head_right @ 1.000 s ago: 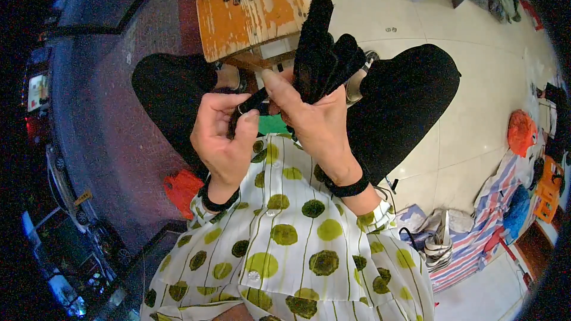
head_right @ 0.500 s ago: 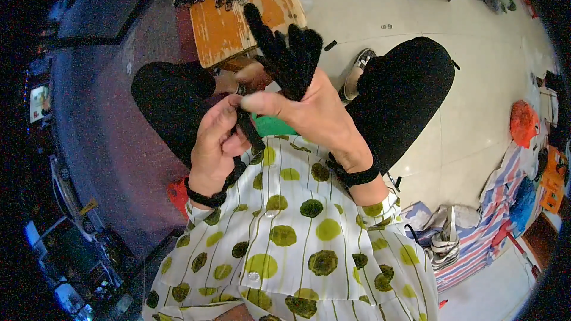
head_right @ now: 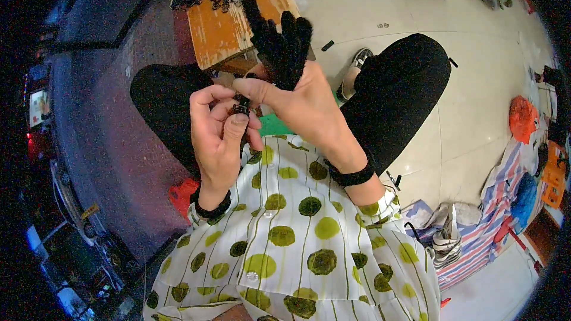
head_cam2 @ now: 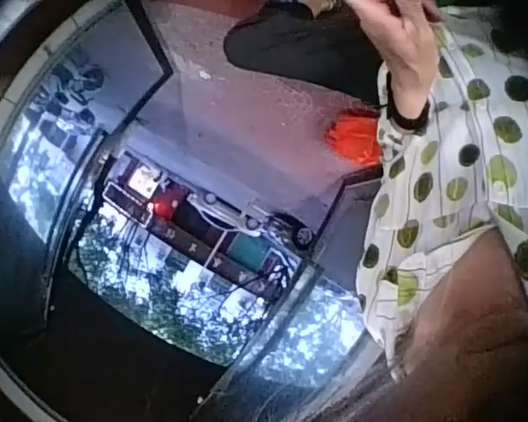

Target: The recorder is assembling small black straps, likely for footwear, by threading them through plastic buckles.

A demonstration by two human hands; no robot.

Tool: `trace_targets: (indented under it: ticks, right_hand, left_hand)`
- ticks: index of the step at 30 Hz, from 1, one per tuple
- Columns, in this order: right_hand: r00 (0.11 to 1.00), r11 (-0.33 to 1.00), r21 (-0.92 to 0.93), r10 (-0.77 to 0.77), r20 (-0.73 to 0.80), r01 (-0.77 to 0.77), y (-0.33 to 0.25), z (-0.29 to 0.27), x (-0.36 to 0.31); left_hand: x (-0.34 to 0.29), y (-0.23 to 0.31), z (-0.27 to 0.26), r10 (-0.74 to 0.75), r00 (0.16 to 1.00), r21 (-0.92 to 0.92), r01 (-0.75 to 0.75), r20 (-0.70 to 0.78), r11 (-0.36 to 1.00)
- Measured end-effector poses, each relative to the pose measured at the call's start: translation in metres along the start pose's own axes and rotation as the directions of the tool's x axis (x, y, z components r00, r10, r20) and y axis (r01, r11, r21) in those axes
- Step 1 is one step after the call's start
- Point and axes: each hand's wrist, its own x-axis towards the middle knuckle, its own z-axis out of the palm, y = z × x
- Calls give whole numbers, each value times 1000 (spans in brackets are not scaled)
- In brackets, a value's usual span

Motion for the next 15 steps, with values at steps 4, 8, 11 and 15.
trace_targets:
  ticks: [4, 8, 11, 15]
  right_hand:
    - [985, 962, 211, 165, 50, -172, 3, -5, 1]
    - [978, 918, 337, 201, 62, -210, 5, -6, -2]
    - [977, 905, 370, 207, 50, -211, 4, -8, -4]
    - [981, 918, 349, 188, 41, -191, 6, 3, -4]
  left_hand:
    - [0, -1, 0, 106, 994, 62, -107, 24, 992]
    - [-3, -6, 1, 123, 992, -18, -123, 40, 992]
    - [-4, -7, 8, 194, 981, 12, -195, 13, 981]
    - [-7, -10, 1, 285, 958, 90, -283, -13, 955]
